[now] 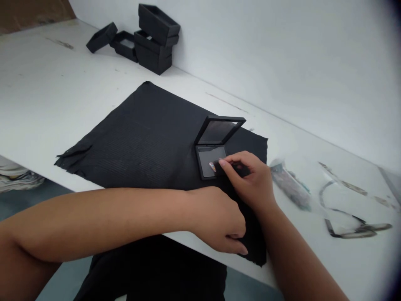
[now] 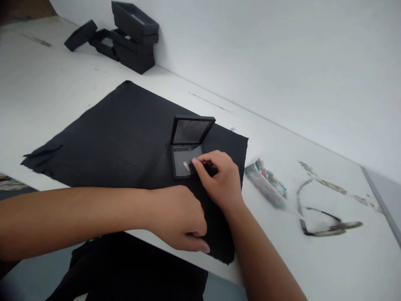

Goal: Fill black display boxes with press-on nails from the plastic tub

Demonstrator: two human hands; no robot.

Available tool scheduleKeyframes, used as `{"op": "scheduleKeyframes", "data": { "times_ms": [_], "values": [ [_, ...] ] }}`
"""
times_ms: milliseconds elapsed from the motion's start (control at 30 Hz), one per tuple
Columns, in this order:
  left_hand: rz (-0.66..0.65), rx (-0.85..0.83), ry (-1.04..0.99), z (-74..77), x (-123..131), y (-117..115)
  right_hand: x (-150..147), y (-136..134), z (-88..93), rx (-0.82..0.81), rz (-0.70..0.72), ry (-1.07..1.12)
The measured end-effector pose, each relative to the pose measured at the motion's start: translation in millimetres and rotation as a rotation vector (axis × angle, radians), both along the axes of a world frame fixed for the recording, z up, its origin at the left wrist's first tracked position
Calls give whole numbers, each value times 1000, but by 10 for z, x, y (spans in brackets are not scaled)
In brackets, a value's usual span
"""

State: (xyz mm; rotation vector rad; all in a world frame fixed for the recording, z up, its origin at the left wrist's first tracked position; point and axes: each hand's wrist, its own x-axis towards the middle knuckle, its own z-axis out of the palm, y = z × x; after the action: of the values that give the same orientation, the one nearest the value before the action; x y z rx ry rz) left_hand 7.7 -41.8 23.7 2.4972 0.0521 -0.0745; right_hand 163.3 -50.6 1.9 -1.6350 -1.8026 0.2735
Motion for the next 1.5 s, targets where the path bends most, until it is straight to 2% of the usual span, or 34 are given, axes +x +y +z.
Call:
{"op": "scheduleKeyframes", "data": {
  "times_ms": [133,533,767,933,1300,1500],
  "values": [
    [-8,22,26,19,-2,6,2,-9,4,-77,-38,99],
    [30,-12,4,-26,-7,19,51,5,-22,-209,-82,114],
    [61,-29,-36,-53,-10,10,92,31,-53,-178,-130,28],
    [34,2,-5,-40,-7,17,84,-1,-18,-179,-136,-27],
    [39,-21,-18,-69,-7,19,32,-106,61,-150,-22,-63],
    [4,18,58,-12,-7,28,151,-29,41,-115,298,-41]
  ]
}}
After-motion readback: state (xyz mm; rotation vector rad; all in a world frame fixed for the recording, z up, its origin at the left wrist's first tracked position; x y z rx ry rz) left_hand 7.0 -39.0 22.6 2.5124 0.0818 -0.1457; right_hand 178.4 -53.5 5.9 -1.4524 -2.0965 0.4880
